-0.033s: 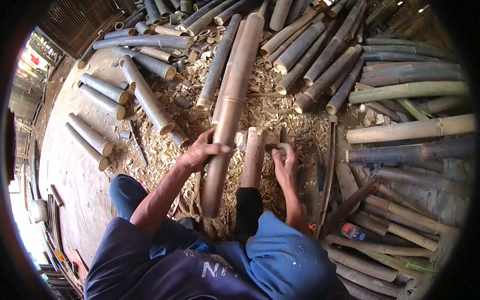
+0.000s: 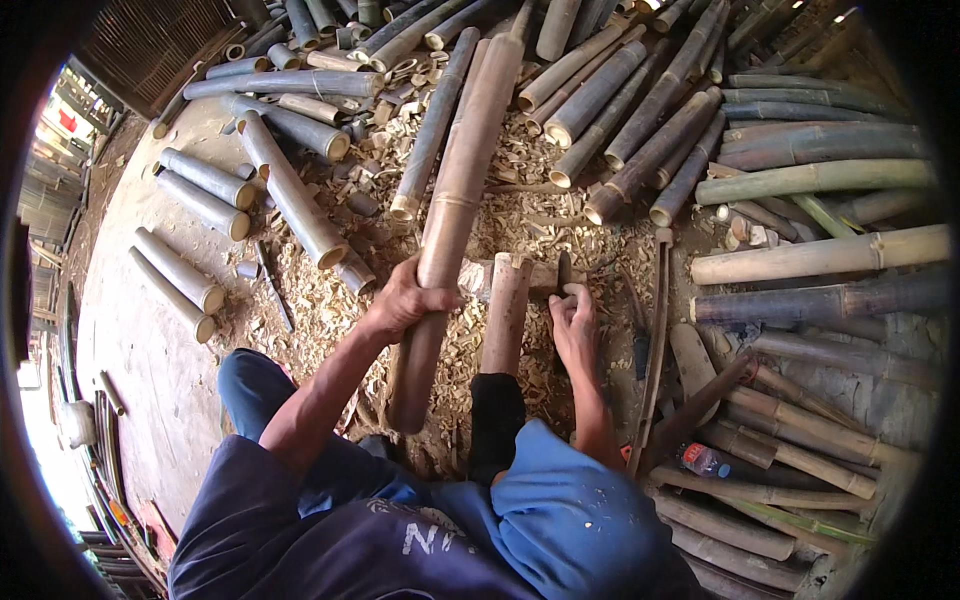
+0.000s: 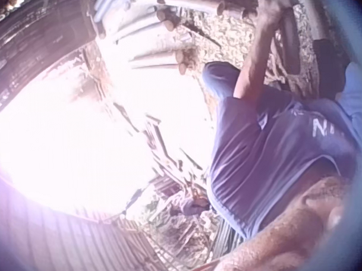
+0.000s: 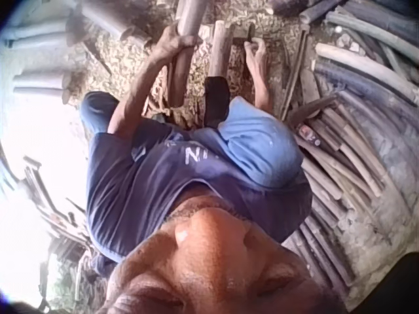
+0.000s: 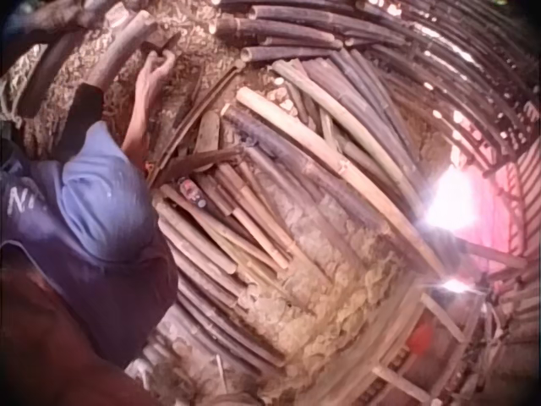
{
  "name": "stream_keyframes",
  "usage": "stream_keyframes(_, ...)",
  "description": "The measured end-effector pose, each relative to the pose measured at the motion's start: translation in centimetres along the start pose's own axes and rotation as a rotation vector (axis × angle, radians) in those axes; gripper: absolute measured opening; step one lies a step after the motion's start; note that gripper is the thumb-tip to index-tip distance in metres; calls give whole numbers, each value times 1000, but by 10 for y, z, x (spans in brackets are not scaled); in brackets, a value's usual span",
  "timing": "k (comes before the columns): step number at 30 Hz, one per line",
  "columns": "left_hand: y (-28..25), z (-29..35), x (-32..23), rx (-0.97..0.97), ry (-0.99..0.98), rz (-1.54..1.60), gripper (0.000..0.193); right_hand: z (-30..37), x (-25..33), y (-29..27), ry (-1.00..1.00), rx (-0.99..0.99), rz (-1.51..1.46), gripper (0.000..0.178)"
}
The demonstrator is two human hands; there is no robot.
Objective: The person uses a knife to carve notches and holes into bamboo poles, then fits smaller bamboo pieces into the notches. They handle various poles and check the fit of the joints by hand.
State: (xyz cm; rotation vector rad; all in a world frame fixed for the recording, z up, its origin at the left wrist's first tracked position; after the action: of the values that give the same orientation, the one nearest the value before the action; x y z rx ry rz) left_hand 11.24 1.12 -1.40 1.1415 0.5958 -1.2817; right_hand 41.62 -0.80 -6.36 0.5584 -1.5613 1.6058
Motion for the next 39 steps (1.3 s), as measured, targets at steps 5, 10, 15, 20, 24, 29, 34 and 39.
stream_keyframes(5,-7,2,27,-193,-102,-115,80,4,-44,-1,20,32,707,51)
stream_keyframes(10,-22,-9,59,-330,57,-257,108,12,-63,4,104,64,540,34)
stream_keyframes(15,2,-2,-25,148,76,312,101,14,-53,0,97,60,494,34)
stream_keyframes(20,-19,-24,-13,-189,-11,91,58,13,-94,16,133,-36,379,32)
stream_keyframes(24,-22,-19,-5,-35,-99,292,63,17,-80,8,18,-31,450,30)
stream_keyframes(29,-26,-41,-13,-259,212,250,70,8,-117,9,90,-3,264,33)
stream_keyframes(34,-62,-43,-10,-1,26,616,70,11,-73,14,143,131,328,42)
stream_keyframes(39,-64,-57,-13,171,56,947,74,3,-111,10,138,121,376,48)
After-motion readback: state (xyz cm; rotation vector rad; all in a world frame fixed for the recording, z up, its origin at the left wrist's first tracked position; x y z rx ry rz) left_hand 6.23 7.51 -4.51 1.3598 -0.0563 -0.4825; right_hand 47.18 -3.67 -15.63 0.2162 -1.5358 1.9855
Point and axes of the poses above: each hand's wrist, its own z-axis away from the middle knuckle, its own y-axis out of the palm, x = y × z, the point moved 3 cm from there along -z, towards the middle knuckle, and after that the axes turned 4 degrees about -x, right-handed, at the moved point
